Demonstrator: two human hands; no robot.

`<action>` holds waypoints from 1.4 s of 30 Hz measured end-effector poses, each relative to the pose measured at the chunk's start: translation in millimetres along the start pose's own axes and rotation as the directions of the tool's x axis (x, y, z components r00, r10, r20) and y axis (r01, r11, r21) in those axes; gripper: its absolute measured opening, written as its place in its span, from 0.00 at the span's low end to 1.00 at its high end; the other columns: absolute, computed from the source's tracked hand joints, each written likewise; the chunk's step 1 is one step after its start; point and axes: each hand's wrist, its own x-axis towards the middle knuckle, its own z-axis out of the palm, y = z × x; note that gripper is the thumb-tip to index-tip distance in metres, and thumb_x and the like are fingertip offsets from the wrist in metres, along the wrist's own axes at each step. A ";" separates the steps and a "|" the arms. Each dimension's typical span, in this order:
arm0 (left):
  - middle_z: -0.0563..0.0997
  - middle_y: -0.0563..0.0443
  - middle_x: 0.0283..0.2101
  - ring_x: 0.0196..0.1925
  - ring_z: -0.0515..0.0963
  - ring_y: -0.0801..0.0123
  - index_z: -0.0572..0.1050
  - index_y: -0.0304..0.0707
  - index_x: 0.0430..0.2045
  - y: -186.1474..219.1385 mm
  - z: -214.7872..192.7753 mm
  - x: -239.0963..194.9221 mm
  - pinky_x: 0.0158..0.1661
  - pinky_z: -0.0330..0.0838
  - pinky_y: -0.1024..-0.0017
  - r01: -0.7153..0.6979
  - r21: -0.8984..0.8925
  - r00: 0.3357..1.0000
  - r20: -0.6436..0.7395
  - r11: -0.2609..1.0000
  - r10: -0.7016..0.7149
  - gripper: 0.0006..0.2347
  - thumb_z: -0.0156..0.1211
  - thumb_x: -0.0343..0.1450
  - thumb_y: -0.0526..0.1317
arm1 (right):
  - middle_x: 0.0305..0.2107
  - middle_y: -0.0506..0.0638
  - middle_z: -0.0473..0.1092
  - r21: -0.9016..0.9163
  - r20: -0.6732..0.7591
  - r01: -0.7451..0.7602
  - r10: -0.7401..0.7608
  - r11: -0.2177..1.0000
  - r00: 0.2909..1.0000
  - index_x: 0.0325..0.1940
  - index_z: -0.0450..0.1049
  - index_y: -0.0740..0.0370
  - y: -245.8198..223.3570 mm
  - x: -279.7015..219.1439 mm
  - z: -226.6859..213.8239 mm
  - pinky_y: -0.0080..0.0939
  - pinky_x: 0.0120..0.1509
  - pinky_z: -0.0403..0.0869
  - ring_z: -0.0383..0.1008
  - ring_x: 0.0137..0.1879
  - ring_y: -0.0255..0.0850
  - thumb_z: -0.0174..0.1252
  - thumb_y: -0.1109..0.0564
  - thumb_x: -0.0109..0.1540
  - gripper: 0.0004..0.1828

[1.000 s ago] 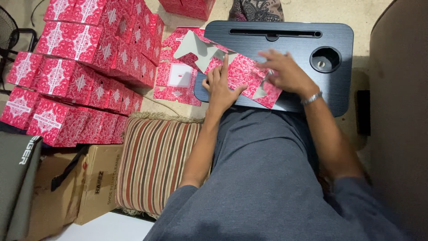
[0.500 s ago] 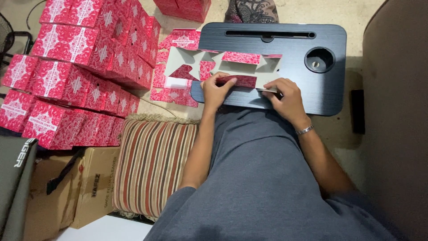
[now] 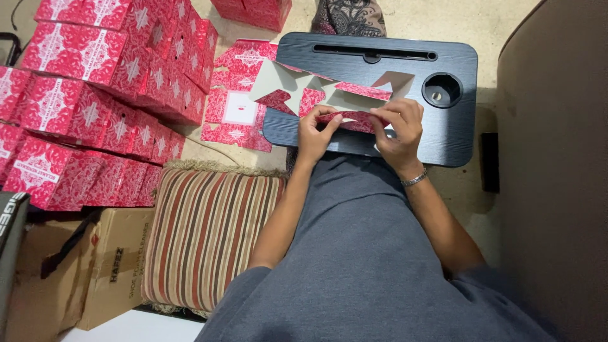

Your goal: The person assembles small red patterned boxes from flat cardboard sheets. They fold the pre-cut tabs and creases to form the box shape, then place the finished box aside. The process is repeated for multiple boxes.

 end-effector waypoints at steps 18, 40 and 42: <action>0.83 0.50 0.32 0.38 0.81 0.62 0.77 0.39 0.25 3.4 10.0 -15.0 0.45 0.70 0.67 -0.210 -0.080 0.974 0.072 0.974 0.215 0.08 0.64 0.73 0.40 | 0.44 0.51 0.71 0.054 0.158 0.024 -0.032 0.998 0.987 0.49 0.79 0.57 6.7 -11.7 13.8 0.66 0.71 0.55 0.68 0.59 0.56 0.59 0.59 0.69 0.06; 0.75 0.44 0.49 0.30 0.78 0.72 0.63 0.39 0.69 4.9 -7.6 -21.7 0.28 0.75 0.77 -0.029 0.248 0.981 -0.179 0.968 0.075 0.25 0.61 0.75 0.37 | 0.33 0.50 0.71 0.021 -0.004 -0.068 0.069 0.997 0.998 0.46 0.82 0.63 23.7 -25.3 6.4 0.55 0.63 0.63 0.68 0.47 0.51 0.61 0.61 0.69 0.05; 0.74 0.48 0.45 0.30 0.76 0.71 0.67 0.42 0.66 20.8 -7.3 -20.5 0.31 0.73 0.74 -0.168 0.298 0.962 -0.159 0.940 0.222 0.23 0.63 0.74 0.37 | 0.33 0.50 0.71 0.020 -0.005 -0.077 0.077 0.997 0.997 0.46 0.82 0.63 25.3 -25.2 8.3 0.55 0.63 0.63 0.68 0.47 0.50 0.61 0.61 0.69 0.05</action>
